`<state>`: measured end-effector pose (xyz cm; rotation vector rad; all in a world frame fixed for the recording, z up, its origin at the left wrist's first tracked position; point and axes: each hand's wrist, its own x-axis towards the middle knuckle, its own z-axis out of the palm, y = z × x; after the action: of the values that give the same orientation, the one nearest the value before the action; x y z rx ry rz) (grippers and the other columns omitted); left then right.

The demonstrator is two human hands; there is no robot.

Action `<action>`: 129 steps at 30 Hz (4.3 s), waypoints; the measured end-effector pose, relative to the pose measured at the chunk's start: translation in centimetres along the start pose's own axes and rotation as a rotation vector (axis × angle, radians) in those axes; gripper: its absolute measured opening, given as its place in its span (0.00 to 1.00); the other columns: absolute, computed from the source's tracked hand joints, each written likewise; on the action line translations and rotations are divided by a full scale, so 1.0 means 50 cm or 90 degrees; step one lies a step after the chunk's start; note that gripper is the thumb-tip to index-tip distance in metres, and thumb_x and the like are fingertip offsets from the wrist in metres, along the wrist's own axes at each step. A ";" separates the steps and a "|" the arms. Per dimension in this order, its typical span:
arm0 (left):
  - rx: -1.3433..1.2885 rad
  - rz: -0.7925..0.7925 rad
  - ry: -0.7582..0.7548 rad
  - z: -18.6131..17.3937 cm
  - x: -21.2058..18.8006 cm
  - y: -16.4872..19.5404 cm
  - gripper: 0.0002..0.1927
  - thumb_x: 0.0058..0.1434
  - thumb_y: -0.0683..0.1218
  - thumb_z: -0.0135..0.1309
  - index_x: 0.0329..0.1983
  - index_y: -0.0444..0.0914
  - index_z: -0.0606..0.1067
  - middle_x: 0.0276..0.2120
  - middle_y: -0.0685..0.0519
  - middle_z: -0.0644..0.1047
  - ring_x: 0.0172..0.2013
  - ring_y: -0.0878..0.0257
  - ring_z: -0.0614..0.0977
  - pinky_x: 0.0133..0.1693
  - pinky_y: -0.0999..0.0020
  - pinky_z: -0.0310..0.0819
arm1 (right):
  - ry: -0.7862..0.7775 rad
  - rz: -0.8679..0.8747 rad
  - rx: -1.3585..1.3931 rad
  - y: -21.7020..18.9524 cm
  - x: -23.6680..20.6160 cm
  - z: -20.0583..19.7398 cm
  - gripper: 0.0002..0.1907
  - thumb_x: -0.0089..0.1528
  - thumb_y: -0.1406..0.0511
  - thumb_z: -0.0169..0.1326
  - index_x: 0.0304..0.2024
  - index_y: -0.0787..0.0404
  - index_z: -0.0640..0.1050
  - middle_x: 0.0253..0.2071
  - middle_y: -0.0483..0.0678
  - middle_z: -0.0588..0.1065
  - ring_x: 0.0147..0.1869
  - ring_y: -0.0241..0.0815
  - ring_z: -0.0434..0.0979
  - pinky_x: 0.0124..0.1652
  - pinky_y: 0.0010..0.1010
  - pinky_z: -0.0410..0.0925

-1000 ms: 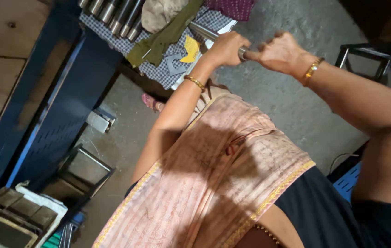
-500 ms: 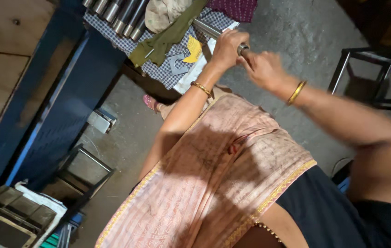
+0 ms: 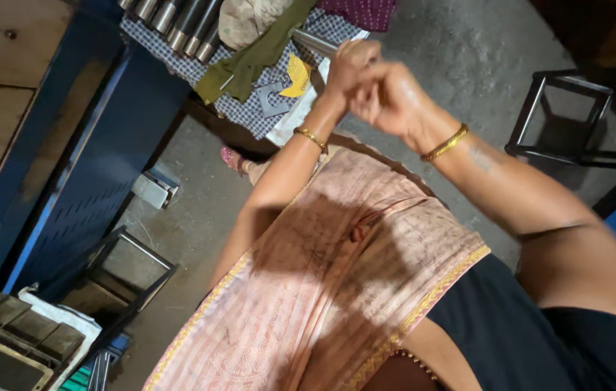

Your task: The person repeatedly picks up cylindrical metal rods, wipes them with a cloth, and places them into a metal tray. The person also wipes the surface of a machine with the cloth.

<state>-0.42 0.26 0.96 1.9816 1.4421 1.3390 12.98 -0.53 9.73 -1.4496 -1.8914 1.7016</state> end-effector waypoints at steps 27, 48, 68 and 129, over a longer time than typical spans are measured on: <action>0.034 0.024 -0.163 -0.018 0.021 -0.011 0.05 0.45 0.44 0.60 0.25 0.40 0.77 0.27 0.47 0.80 0.35 0.47 0.80 0.41 0.53 0.71 | -0.158 -0.378 -0.971 -0.035 0.020 -0.147 0.13 0.66 0.59 0.50 0.52 0.39 0.78 0.26 0.52 0.79 0.27 0.52 0.83 0.29 0.46 0.73; -0.114 0.011 -0.024 -0.150 0.035 0.034 0.13 0.58 0.43 0.64 0.24 0.36 0.73 0.22 0.44 0.74 0.24 0.47 0.78 0.29 0.54 0.70 | 0.120 -0.115 0.314 0.087 0.014 -0.173 0.13 0.76 0.67 0.55 0.35 0.66 0.74 0.27 0.43 0.72 0.29 0.33 0.75 0.35 0.32 0.78; 0.370 -0.496 -0.007 -0.377 -0.364 0.342 0.16 0.43 0.49 0.67 0.37 0.46 0.82 0.30 0.51 0.81 0.33 0.49 0.82 0.37 0.51 0.70 | 0.048 -0.335 -0.557 0.177 0.313 0.063 0.12 0.67 0.63 0.54 0.50 0.61 0.82 0.49 0.59 0.78 0.51 0.61 0.76 0.44 0.57 0.68; 0.175 -0.834 0.190 -0.524 -0.907 0.692 0.15 0.51 0.53 0.62 0.32 0.36 0.80 0.27 0.39 0.79 0.31 0.42 0.82 0.37 0.51 0.75 | -0.950 -0.682 -0.101 -0.166 -0.415 0.709 0.17 0.60 0.65 0.69 0.49 0.65 0.81 0.37 0.49 0.76 0.44 0.47 0.75 0.48 0.37 0.68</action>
<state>-5.07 -60.26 16.96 0.5143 2.4367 0.7915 -6.04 -37.52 14.77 1.2404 -2.4599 1.9484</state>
